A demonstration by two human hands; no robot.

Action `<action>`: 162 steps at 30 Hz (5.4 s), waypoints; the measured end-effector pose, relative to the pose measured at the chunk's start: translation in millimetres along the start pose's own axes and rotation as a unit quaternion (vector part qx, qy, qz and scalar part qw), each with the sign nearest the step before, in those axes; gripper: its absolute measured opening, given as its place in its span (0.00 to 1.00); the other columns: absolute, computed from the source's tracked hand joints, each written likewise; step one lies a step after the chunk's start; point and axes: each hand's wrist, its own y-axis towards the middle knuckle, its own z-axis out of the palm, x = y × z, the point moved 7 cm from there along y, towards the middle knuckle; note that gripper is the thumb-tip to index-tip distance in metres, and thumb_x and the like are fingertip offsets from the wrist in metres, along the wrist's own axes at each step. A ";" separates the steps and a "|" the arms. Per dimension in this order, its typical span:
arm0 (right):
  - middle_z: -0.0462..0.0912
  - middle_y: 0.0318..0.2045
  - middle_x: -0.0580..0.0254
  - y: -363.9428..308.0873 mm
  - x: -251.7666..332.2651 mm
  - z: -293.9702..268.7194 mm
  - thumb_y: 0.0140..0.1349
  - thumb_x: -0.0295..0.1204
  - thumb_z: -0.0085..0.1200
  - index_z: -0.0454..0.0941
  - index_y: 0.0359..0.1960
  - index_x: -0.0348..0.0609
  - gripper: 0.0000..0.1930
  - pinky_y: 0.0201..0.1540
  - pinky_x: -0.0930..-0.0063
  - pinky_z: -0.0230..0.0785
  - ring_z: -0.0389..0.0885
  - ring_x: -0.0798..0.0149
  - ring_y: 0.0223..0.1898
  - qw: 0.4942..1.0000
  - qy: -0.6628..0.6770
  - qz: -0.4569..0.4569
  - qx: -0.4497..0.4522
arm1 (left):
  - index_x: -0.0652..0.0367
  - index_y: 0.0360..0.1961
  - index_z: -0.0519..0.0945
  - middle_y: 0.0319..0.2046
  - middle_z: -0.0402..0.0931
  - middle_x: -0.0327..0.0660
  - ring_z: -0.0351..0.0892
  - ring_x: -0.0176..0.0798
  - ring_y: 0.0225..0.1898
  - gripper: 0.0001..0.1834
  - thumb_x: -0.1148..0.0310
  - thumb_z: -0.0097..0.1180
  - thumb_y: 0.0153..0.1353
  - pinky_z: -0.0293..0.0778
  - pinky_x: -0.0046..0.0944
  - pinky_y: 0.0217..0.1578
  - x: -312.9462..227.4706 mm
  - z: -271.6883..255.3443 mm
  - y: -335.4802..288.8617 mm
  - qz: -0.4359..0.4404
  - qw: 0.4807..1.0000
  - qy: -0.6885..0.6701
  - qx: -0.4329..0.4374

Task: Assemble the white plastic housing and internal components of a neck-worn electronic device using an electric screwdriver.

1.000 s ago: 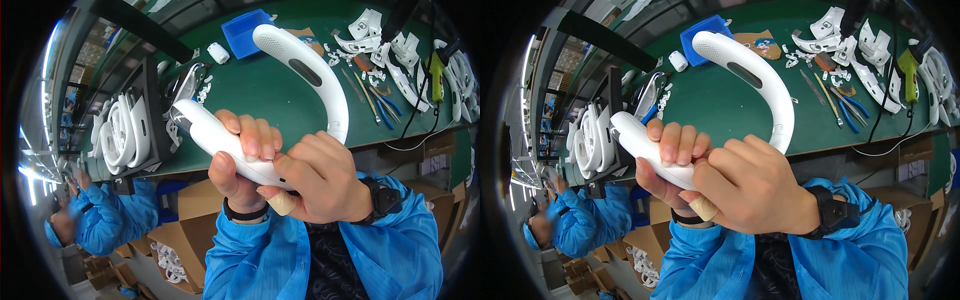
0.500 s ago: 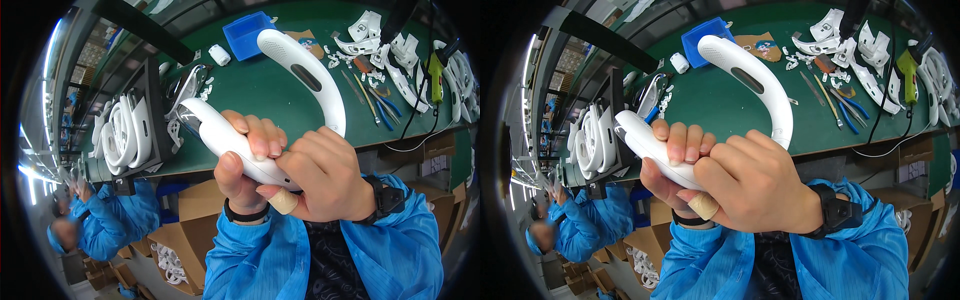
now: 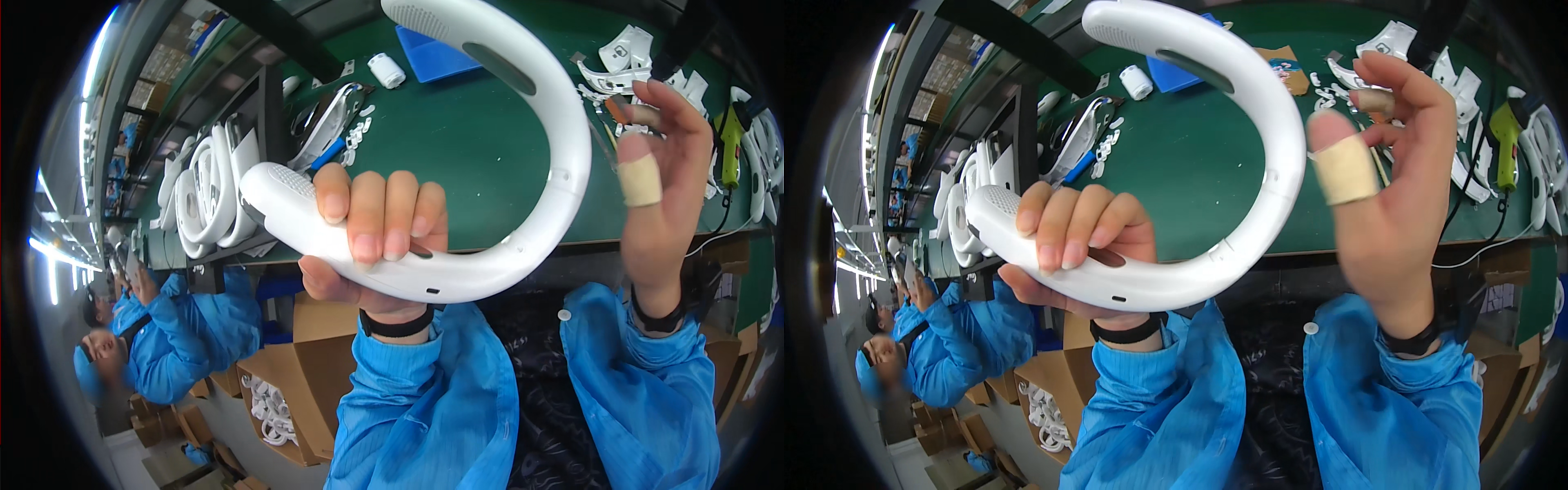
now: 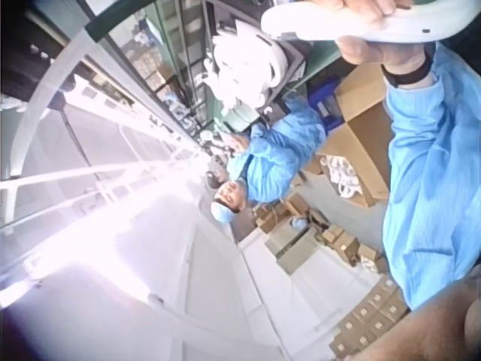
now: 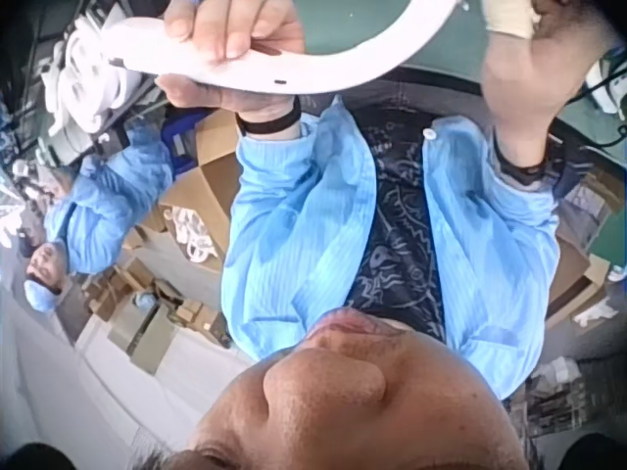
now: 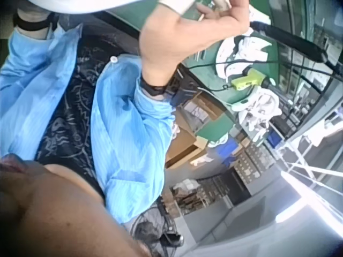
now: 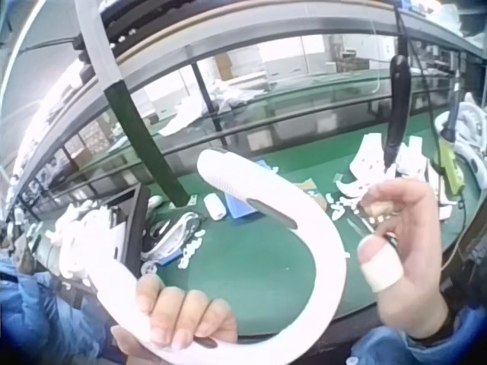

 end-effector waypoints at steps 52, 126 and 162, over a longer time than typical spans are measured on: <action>0.83 0.45 0.57 -71.7 -57.5 30.8 0.50 0.19 0.68 0.80 0.49 0.43 0.22 0.46 0.66 0.80 0.85 0.53 0.44 0.947 0.081 -0.047 0.306 | 0.58 0.66 0.72 0.60 0.75 0.38 0.74 0.36 0.61 0.35 0.79 0.67 0.55 0.68 0.41 0.63 90.1 -83.6 93.4 -0.345 0.736 0.565 0.139; 0.81 0.32 0.62 75.8 -40.4 -160.0 0.73 0.30 0.52 0.79 0.45 0.39 0.08 0.30 0.78 0.66 0.71 0.75 0.26 0.980 0.141 0.002 -0.137 | 0.60 0.41 0.89 0.56 0.73 0.48 0.80 0.44 0.52 0.16 0.77 0.73 0.49 0.81 0.40 0.49 90.2 -92.8 65.6 -0.128 0.759 0.627 0.117; 0.77 0.32 0.59 36.6 -5.7 82.2 0.55 0.77 0.47 0.65 0.69 0.41 0.54 0.25 0.63 0.67 0.75 0.61 0.25 0.873 0.413 0.039 0.255 | 0.60 0.33 0.88 0.50 0.74 0.45 0.80 0.46 0.46 0.09 0.77 0.72 0.48 0.79 0.42 0.48 88.2 -93.9 65.2 0.004 0.768 0.623 0.149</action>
